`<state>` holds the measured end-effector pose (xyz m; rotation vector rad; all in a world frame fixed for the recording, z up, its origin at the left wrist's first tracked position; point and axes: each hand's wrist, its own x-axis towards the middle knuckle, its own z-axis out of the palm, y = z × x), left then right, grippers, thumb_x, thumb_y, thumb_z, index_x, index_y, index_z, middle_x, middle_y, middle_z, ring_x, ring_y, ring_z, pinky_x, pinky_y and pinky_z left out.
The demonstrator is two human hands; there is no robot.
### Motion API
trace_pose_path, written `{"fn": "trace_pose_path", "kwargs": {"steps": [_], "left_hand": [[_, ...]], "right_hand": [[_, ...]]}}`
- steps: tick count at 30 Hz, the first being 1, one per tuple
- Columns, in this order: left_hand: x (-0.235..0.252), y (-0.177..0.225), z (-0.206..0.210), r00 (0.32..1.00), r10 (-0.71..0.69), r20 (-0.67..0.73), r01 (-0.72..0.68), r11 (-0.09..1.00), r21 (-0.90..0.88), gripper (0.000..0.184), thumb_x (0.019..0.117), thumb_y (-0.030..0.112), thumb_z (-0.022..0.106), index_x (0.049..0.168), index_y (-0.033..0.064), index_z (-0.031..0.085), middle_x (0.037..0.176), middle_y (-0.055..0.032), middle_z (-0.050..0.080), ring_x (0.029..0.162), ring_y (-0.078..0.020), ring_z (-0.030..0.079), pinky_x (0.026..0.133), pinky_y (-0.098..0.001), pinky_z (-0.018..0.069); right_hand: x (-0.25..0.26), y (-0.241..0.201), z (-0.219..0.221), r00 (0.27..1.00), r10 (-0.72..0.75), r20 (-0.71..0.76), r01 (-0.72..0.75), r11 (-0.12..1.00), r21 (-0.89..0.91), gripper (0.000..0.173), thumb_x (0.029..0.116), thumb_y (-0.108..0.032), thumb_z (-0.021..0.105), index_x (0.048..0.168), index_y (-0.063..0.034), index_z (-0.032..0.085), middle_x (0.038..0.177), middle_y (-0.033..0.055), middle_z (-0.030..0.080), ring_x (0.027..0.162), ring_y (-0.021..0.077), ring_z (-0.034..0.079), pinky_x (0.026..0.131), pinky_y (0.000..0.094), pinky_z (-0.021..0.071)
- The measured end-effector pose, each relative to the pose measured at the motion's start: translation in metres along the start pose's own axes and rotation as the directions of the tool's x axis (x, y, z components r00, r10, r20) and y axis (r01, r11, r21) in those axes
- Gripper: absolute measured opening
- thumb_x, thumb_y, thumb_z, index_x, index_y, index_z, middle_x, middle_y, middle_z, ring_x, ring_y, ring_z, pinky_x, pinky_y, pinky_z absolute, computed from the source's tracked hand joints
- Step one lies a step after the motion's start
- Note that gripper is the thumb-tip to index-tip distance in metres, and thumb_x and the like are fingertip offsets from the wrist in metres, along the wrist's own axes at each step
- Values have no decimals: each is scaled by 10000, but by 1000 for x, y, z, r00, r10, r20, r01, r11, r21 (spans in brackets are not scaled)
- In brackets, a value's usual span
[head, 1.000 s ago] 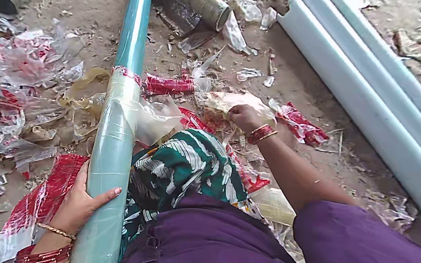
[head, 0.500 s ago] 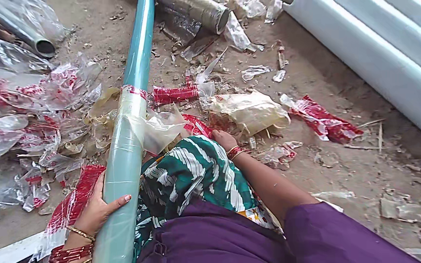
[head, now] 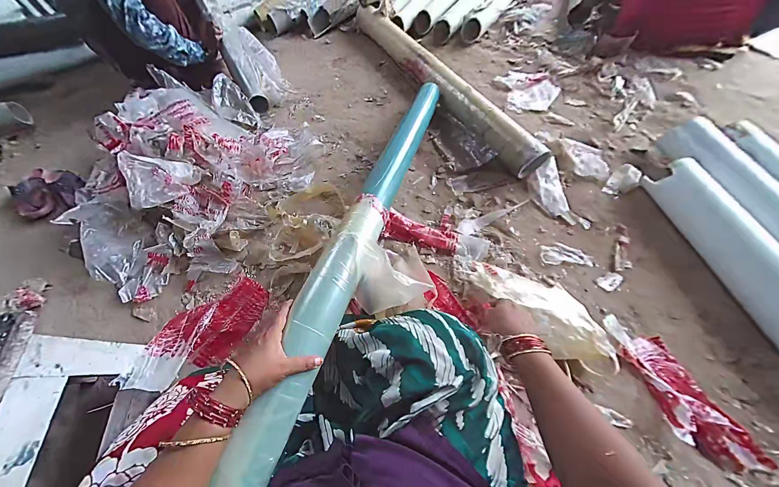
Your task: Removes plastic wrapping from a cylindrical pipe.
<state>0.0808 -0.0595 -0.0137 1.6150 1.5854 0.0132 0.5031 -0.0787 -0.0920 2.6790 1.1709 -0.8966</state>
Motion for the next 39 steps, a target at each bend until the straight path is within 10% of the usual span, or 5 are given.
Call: {"fn": "trace_pose_path", "kwargs": {"steps": [7,11,16,22,39], "left_hand": [[-5,8,-7,997,-27,68,25,999,28,1230,789,496,863,1662,105,88,1642,-212,318,1488,-336,387,1201,-515,328],[-5,9,-10,995,-48,89,43,998,56,1228,796,546,843,1667,130,84,1638,-214,324,1463,-366,417,1167,-567,359],[-5,8,-11,989,-71,127,64,996,57,1221,818,580,812,1671,166,43,1642,-209,317,1445,-366,442,1157,-557,378],[-4,7,-15,985,-71,154,62,996,58,1218,827,586,800,1670,154,34,1642,-209,313,1435,-361,453,1146,-536,398],[-4,1,-13,989,-56,135,53,998,29,1220,803,606,805,1671,164,71,1602,-178,392,1397,-335,493,1124,-539,415]], "right_hand": [[-3,-46,-51,934,-277,-226,299,952,69,427,1091,-300,512,1275,59,652,1253,324,651,1236,474,594,1067,640,401],[-19,-120,-68,486,-767,-419,810,576,-115,225,1047,-113,567,1042,65,705,906,250,703,848,419,692,781,622,523],[-7,-210,-82,-32,-993,-113,871,27,-491,94,967,2,599,956,31,687,942,229,709,954,434,706,830,590,543],[4,-233,-95,2,-950,311,781,-193,-595,95,956,30,622,971,2,712,876,200,691,857,408,703,757,561,532],[43,-267,-87,-348,-884,311,665,-467,-583,139,835,144,580,896,53,666,734,218,623,759,440,658,675,558,495]]}}
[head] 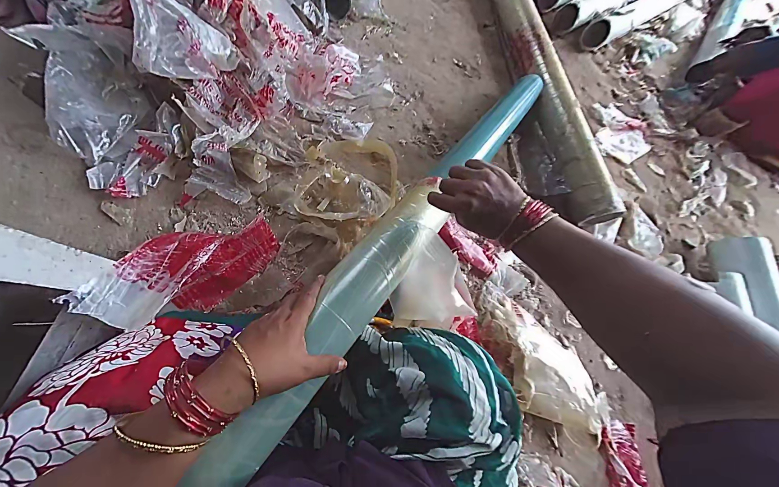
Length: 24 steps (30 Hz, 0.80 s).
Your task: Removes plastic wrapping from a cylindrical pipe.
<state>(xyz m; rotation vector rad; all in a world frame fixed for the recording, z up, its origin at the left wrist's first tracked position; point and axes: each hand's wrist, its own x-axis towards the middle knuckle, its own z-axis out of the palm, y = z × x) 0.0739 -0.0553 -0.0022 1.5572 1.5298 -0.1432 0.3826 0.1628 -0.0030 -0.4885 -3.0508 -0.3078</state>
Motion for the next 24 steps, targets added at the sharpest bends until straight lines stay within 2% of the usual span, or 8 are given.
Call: {"fn": "trace_pose_path", "kwargs": {"steps": [3,5,6,8,12,16,21,24], "left_hand": [[0,-1,1,1000,7,-8,-7,1000,-1,1223,797,611,807,1672,160,81,1602,-179,393,1394,-335,498,1121,-544,419],[0,0,0,1000,4,-2,-4,1000,-3,1216,806,601,805,1671,153,76,1608,-179,383,1406,-332,486,1134,-539,408],[-1,1,-1,1000,1,1,-1,1000,-1,1214,809,600,803,1670,150,74,1608,-180,383,1407,-333,485,1136,-535,407],[-1,1,-2,1000,-2,-2,2,1000,4,1212,815,594,802,1670,144,70,1602,-188,387,1406,-340,484,1133,-537,408],[2,-1,1,1000,7,-17,-8,1000,-10,1226,794,603,817,1672,167,81,1595,-185,396,1397,-343,490,1125,-553,411],[0,-2,3,999,4,-32,-4,1000,-10,1215,794,604,816,1668,147,106,1580,-181,418,1378,-333,509,1114,-550,422],[0,-3,3,999,19,-41,-20,1000,-19,1213,793,597,819,1667,144,111,1573,-182,429,1349,-334,536,1091,-553,442],[1,-2,2,1000,2,-29,-3,1000,-10,1218,792,602,820,1670,157,103,1581,-180,421,1366,-340,519,1103,-556,428]], "right_hand": [[-25,24,3,985,123,122,-111,989,-101,102,865,143,584,895,70,648,769,243,636,825,468,670,745,587,507],[-43,39,-2,869,345,355,-274,933,-234,115,931,108,589,961,82,697,906,260,687,989,458,666,920,582,472],[-51,44,-4,830,417,370,-348,906,-241,129,933,102,604,992,79,717,946,269,696,1020,469,663,958,600,466],[-53,39,-11,865,471,173,-447,880,-160,188,900,131,585,1025,70,712,941,294,696,991,507,677,889,636,489],[-3,-24,-27,980,190,-61,-188,981,50,205,863,135,546,953,30,697,917,222,716,928,430,701,834,581,526],[27,-60,-14,985,-112,-129,120,991,52,155,880,102,523,837,12,641,694,146,596,678,340,617,650,480,446],[4,-33,9,985,-75,-158,76,997,5,136,879,85,497,825,42,614,689,183,603,668,382,631,600,505,453],[-24,3,13,991,133,6,-132,988,-75,85,877,115,539,852,80,613,746,248,630,754,457,670,674,574,500]]}}
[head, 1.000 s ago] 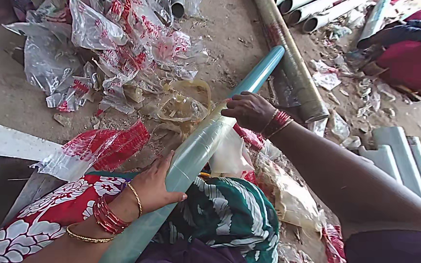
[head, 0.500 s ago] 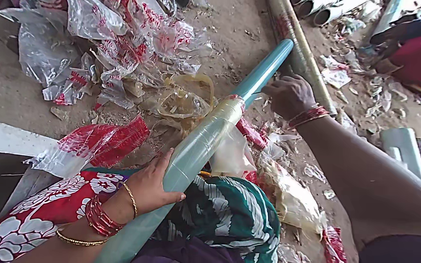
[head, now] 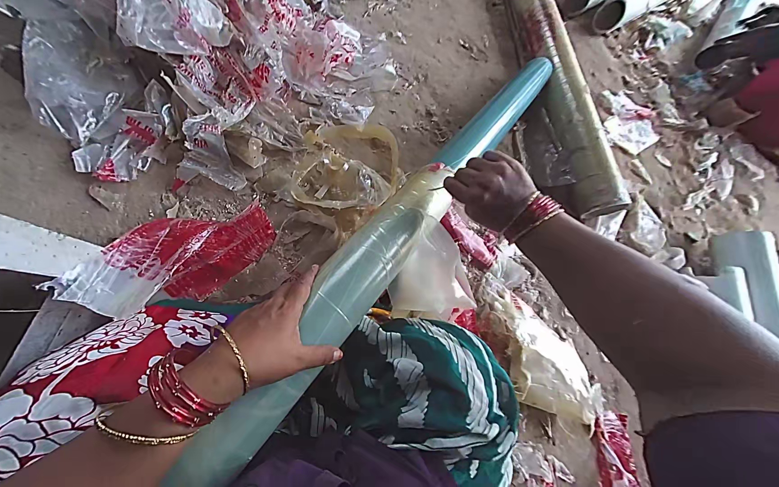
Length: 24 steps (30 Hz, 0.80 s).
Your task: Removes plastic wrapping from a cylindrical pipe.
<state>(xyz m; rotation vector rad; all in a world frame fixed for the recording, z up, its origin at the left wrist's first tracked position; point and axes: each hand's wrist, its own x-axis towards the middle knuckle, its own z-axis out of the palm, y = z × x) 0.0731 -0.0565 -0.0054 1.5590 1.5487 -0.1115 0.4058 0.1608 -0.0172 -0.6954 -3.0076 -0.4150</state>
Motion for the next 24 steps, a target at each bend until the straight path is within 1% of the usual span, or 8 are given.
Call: {"fn": "trace_pose_path", "kwargs": {"steps": [4,8,11,14,17,19,22,24], "left_hand": [[-1,4,-3,999,-21,30,20,1000,18,1210,812,589,812,1669,143,83,1588,-190,405,1379,-346,507,1114,-548,422],[-1,3,-2,1000,-13,21,12,1000,12,1209,812,601,806,1669,143,86,1583,-192,410,1366,-345,518,1105,-547,429],[-2,3,-2,1000,-14,17,14,1000,12,1203,811,598,808,1669,148,95,1578,-194,418,1353,-346,530,1098,-551,432],[-2,2,-1,1000,-2,2,2,1000,2,1205,804,593,815,1668,143,106,1574,-192,423,1350,-345,530,1096,-552,433],[-2,2,-1,1000,-4,10,4,1000,-4,1206,807,591,815,1668,143,100,1581,-182,417,1357,-339,524,1100,-544,433],[-2,3,-2,1000,-13,22,13,1000,-5,1204,811,584,817,1669,146,94,1579,-186,418,1353,-340,529,1098,-543,435],[-2,4,-5,999,-20,35,20,1000,8,1201,820,585,807,1668,143,81,1582,-198,409,1367,-347,517,1110,-550,424],[-1,4,-5,999,-24,34,24,1000,11,1204,822,580,808,1668,140,74,1586,-205,399,1379,-354,506,1117,-553,417]], "right_hand": [[-6,34,-12,789,468,398,-433,883,-179,164,943,99,561,1019,90,707,1025,298,699,1056,489,662,981,631,448],[22,-10,-28,993,117,-1,-116,988,103,197,860,136,552,949,50,705,870,248,709,865,455,708,783,614,513],[48,-57,-33,971,-198,-134,223,952,211,178,856,101,513,825,15,665,731,167,650,724,362,660,676,514,472],[46,-59,-22,952,-256,-169,289,935,207,165,842,95,507,789,16,641,682,158,620,675,351,637,640,489,456],[25,-18,-7,987,-142,-75,152,976,156,110,810,128,559,826,52,636,738,218,645,737,427,675,669,564,498],[1,17,-4,986,52,161,-56,998,23,71,847,130,599,830,84,650,796,262,663,829,472,684,809,624,503],[-25,46,-10,677,567,469,-528,819,-227,148,973,0,602,1028,71,720,1036,292,713,1056,483,673,1004,627,456],[-17,34,-17,703,632,327,-643,760,-88,278,961,31,558,1201,26,697,1082,332,696,1067,538,664,951,679,468]]}}
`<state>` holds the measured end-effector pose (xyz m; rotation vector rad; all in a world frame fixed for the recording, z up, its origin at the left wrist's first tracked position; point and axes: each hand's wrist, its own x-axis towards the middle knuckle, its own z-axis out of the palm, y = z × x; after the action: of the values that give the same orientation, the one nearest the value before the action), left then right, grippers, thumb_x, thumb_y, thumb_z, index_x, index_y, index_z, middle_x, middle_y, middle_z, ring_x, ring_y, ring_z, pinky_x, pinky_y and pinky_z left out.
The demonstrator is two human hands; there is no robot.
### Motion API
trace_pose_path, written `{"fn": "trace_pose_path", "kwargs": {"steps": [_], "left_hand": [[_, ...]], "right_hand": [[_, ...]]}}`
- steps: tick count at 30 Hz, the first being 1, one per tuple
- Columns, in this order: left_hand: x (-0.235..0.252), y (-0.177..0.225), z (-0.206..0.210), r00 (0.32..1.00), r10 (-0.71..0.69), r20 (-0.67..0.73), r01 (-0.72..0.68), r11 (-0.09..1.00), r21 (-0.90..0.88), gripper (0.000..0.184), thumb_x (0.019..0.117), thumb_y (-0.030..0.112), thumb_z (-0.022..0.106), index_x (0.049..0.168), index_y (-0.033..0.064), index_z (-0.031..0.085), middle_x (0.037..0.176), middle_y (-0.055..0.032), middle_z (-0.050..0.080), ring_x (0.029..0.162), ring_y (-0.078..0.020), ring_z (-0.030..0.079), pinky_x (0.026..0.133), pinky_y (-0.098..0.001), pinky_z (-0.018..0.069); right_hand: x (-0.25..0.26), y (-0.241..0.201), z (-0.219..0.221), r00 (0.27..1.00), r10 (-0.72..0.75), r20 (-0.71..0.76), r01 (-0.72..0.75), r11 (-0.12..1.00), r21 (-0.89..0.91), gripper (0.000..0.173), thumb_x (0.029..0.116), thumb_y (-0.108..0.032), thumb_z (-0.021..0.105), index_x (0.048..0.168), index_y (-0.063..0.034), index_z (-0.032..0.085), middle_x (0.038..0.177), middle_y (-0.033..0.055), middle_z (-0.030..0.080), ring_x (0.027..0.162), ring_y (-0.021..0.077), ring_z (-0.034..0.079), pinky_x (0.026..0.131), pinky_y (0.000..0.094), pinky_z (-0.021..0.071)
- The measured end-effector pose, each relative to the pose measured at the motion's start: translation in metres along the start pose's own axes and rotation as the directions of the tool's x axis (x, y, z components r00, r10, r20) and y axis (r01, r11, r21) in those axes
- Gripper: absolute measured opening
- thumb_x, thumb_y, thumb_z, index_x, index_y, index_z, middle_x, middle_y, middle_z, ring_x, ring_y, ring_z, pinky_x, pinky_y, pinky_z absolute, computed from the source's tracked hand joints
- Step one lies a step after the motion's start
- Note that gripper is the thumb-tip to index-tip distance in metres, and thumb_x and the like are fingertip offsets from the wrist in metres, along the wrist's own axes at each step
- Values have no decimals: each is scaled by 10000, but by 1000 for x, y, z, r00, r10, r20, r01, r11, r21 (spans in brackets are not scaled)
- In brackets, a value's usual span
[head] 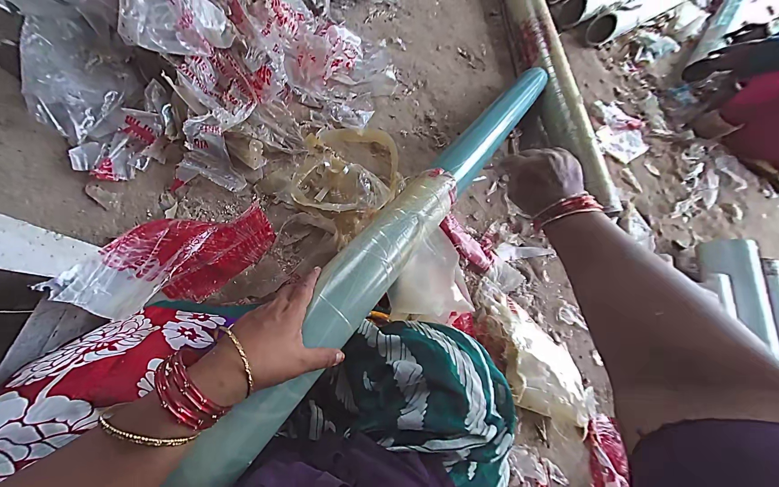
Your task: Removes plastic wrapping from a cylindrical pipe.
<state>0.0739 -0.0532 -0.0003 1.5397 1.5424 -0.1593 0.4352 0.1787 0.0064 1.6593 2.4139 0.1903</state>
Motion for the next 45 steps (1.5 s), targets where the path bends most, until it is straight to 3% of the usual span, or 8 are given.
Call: {"fn": "trace_pose_path", "kwargs": {"steps": [2,9,13,16,20,24,28,45], "left_hand": [[2,1,3,1000,8,-4,-8,1000,2,1209,812,584,816,1668,140,87,1579,-205,410,1372,-360,510,1109,-561,421],[2,-6,6,999,35,-37,-36,999,-28,1203,798,596,820,1670,171,109,1580,-178,418,1374,-335,511,1107,-558,425],[3,-7,7,998,41,-43,-42,999,-22,1207,792,605,818,1669,160,117,1579,-176,423,1361,-332,524,1101,-553,433],[1,-4,5,999,32,-21,-33,999,-16,1206,808,593,811,1669,147,94,1582,-194,411,1371,-347,514,1108,-561,424],[1,-1,3,999,29,-19,-29,1000,7,1207,818,584,807,1665,117,86,1593,-204,393,1407,-351,481,1135,-549,402],[2,-3,4,998,42,-37,-43,999,-16,1202,810,567,820,1663,110,106,1595,-213,389,1413,-361,472,1141,-563,390],[-2,1,2,1000,25,-3,-25,1000,-15,1190,831,574,803,1668,137,79,1611,-204,370,1415,-357,475,1135,-559,398],[4,2,1,999,-13,39,16,997,-70,1217,814,546,832,1669,155,60,1631,-194,333,1413,-349,473,1132,-546,403]], "right_hand": [[-12,-36,-6,979,-133,-157,151,982,110,334,992,25,509,1279,-18,674,1043,313,708,1020,527,686,898,671,500],[-28,-104,-8,599,-679,-425,748,663,-5,146,867,81,513,860,7,639,672,168,613,658,372,651,622,507,479],[-23,-52,21,762,-522,-385,549,835,-46,111,844,125,572,871,48,647,740,238,658,758,452,694,686,580,523],[-28,-8,35,1000,-1,-7,1,999,-42,212,962,63,556,1111,56,707,1006,314,710,1042,497,683,970,635,471],[-21,-20,26,842,539,26,-459,690,560,271,992,-53,539,1225,50,632,1138,288,685,1082,434,668,936,620,494],[4,-62,34,886,447,124,-288,322,902,383,952,-189,691,1264,8,586,1020,107,613,749,124,509,665,320,429],[27,-81,23,872,462,162,-431,568,701,360,953,-229,721,1208,23,696,1323,287,608,1298,423,542,1085,588,411],[37,-70,19,935,293,200,-354,765,538,279,1058,-151,539,1172,66,672,1216,290,660,1216,419,605,1059,583,422]]}}
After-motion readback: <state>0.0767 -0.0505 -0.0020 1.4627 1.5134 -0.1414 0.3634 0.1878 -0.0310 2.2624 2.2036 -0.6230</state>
